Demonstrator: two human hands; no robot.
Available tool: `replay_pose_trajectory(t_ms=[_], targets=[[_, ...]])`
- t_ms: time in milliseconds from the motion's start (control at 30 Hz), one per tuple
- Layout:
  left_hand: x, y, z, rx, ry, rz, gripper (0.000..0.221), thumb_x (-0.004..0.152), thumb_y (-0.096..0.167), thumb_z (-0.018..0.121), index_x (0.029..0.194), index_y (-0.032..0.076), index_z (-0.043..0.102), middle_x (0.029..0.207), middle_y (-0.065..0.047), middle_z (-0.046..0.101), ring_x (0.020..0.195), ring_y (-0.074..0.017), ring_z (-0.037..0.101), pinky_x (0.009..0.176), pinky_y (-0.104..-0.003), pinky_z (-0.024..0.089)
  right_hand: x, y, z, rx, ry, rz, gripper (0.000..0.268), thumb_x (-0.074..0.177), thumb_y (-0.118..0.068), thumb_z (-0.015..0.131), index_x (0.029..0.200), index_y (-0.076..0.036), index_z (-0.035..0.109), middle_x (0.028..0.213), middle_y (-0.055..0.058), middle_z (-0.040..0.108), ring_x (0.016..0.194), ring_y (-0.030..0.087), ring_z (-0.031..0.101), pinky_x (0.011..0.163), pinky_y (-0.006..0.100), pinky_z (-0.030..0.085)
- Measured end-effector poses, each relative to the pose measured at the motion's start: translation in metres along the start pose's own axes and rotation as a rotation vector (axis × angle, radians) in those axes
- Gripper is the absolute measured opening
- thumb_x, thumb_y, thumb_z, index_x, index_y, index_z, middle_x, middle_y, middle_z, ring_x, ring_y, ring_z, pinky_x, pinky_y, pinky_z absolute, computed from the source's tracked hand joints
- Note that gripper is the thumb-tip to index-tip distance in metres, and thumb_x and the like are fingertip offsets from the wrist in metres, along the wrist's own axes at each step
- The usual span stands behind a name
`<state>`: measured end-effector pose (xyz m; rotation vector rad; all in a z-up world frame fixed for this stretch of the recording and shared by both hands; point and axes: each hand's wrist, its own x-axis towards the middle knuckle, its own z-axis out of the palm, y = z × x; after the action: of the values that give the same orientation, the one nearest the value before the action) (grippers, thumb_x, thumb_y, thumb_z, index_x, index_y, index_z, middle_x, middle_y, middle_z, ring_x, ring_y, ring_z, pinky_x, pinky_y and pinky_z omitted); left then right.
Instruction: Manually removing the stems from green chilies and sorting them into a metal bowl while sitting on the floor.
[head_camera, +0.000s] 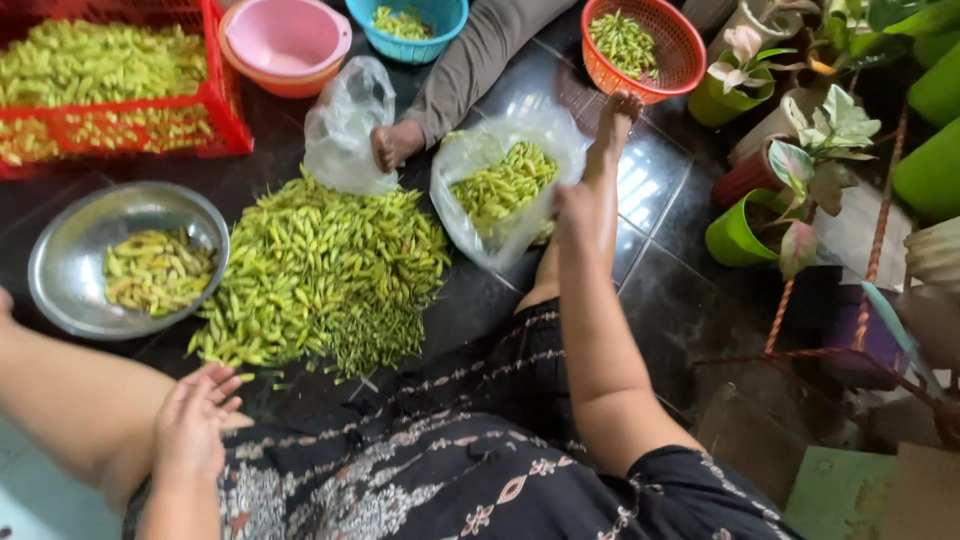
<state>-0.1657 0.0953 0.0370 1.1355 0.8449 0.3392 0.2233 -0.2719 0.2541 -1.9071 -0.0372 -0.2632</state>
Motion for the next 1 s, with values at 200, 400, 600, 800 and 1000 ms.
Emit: replay_pose_trajectory(t_ms=[200,400,600,800,1000], targets=[[0.002,-0.034,-0.009,-0.01,0.029,0.058,0.031,0.115,0.016,0.043,0.14,-0.001,0.048,0.127,-0.016,0.059,0.111,-0.024,0.06,0.087,-0.034,0.049,0.053,0.235,0.002,0.665,-0.039,0.421,0.004,0.096,-0.013,0.061,0.093,-0.011,0.06,0.069,0.001,0.053,0.056,0.011,0.048,0.046,0.026,0.034],[0.011,-0.067,0.016,0.099,0.169,0.177,0.023,0.11,0.019,0.059,0.131,0.009,0.061,0.12,-0.013,0.069,0.106,-0.0227,0.069,0.088,-0.034,0.053,-0.068,0.23,0.04,0.159,0.421,-0.4,0.066,0.082,-0.002,0.073,0.143,-0.01,0.048,0.131,0.011,0.046,0.124,0.024,0.046,0.116,0.038,0.03],[0.032,-0.082,0.026,0.228,0.122,0.145,0.026,0.105,0.023,0.066,0.13,0.012,0.065,0.117,-0.011,0.072,0.102,-0.0211,0.071,0.086,-0.037,0.054,-0.18,0.25,0.08,-0.221,-0.622,-0.619,0.028,0.08,-0.01,0.079,0.104,-0.021,0.073,0.102,0.005,0.07,0.105,0.029,0.065,0.096,0.043,0.05],[0.045,-0.075,0.03,0.266,0.202,0.106,0.028,0.104,0.025,0.065,0.125,0.006,0.066,0.108,-0.01,0.074,0.093,-0.0164,0.073,0.076,-0.028,0.056,-0.181,0.263,0.11,-0.405,-0.846,-0.625,0.022,0.083,-0.023,0.079,0.102,-0.02,0.069,0.106,0.004,0.067,0.106,0.028,0.067,0.095,0.04,0.054],[0.052,-0.075,0.034,0.242,0.288,0.067,0.023,0.102,0.026,0.068,0.119,0.01,0.069,0.1,-0.006,0.075,0.085,-0.0136,0.075,0.068,-0.025,0.057,-0.175,0.273,0.118,-0.423,-0.772,-0.413,0.016,0.085,-0.026,0.076,0.101,-0.025,0.073,0.096,0.0,0.067,0.094,0.026,0.071,0.084,0.04,0.056]])
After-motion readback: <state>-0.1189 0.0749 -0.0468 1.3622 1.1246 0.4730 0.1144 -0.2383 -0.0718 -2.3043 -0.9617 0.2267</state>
